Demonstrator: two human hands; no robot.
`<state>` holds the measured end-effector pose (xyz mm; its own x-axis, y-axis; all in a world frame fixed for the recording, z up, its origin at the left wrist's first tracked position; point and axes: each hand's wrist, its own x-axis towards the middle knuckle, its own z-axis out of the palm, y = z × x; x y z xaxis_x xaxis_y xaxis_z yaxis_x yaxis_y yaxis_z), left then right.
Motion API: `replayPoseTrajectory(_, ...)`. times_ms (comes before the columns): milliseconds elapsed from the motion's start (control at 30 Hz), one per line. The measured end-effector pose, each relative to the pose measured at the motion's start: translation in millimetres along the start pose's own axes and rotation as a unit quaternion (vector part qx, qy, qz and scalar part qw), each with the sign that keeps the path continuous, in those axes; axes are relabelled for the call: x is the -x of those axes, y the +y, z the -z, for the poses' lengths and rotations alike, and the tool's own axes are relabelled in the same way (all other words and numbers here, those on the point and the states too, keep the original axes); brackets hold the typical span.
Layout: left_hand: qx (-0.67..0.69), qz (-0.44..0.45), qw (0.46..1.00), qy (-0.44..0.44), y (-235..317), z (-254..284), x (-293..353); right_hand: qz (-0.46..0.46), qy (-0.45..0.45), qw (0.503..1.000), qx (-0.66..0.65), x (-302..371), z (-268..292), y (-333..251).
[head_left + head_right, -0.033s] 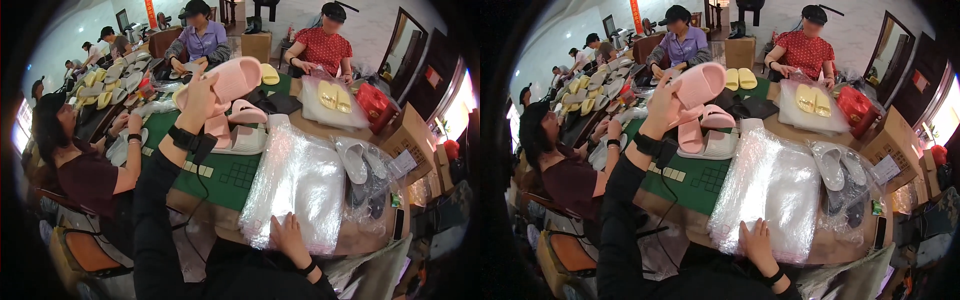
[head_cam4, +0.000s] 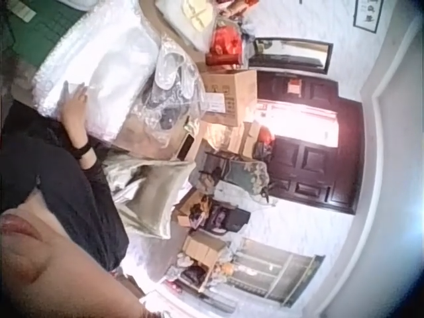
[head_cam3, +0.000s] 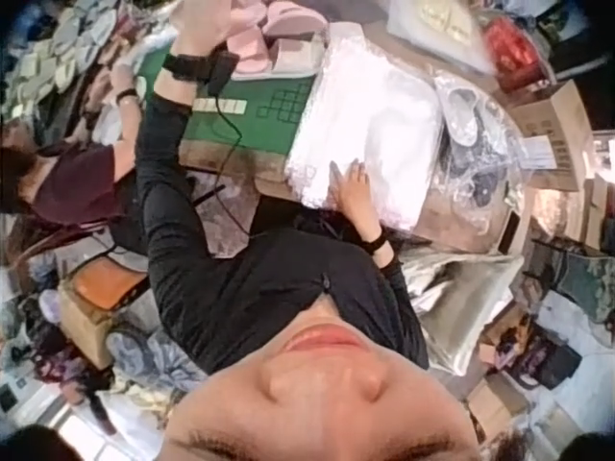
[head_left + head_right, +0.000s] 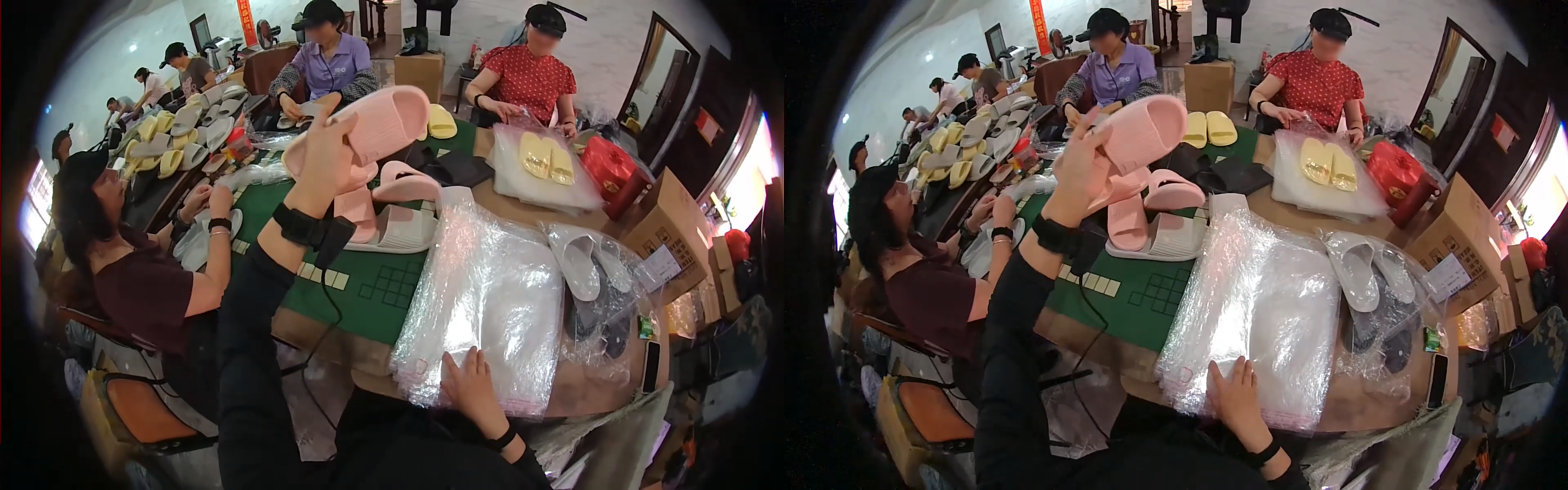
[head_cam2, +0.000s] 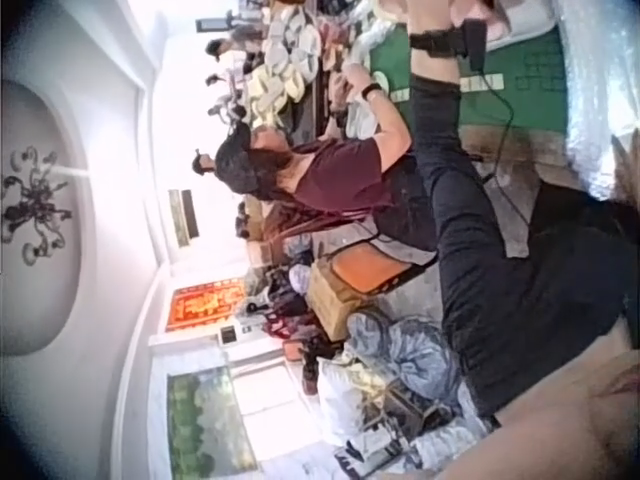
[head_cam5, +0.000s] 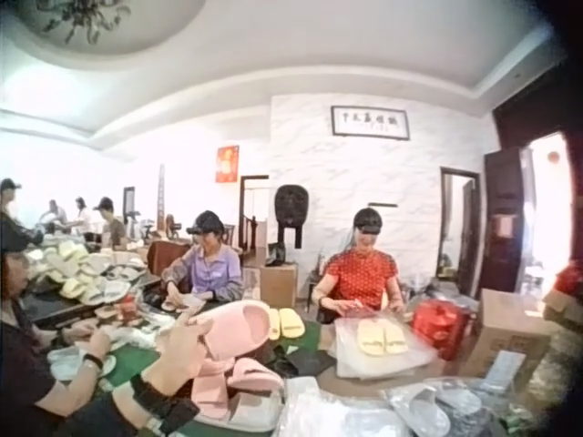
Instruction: The recorder is inspecting and packing various colored plastic slides into clear plastic bags at a factory workstation.
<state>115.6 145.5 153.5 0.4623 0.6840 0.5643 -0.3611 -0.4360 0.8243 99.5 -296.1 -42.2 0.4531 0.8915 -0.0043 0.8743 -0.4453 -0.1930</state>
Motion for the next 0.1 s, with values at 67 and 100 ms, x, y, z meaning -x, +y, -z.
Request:
replayPoseTrajectory(67, -0.181, -0.199, 0.963, -0.02, 13.4, 0.4, -16.1, 0.001, 0.0, 1.0, -0.003, 0.7, 0.6, 0.8)
replayPoseTrajectory(100, -0.181, -0.199, 0.963, -0.019, 16.1, 0.2, -14.9, 0.001, 0.0, 1.0, -0.007, 0.8, 1.1, 1.1)
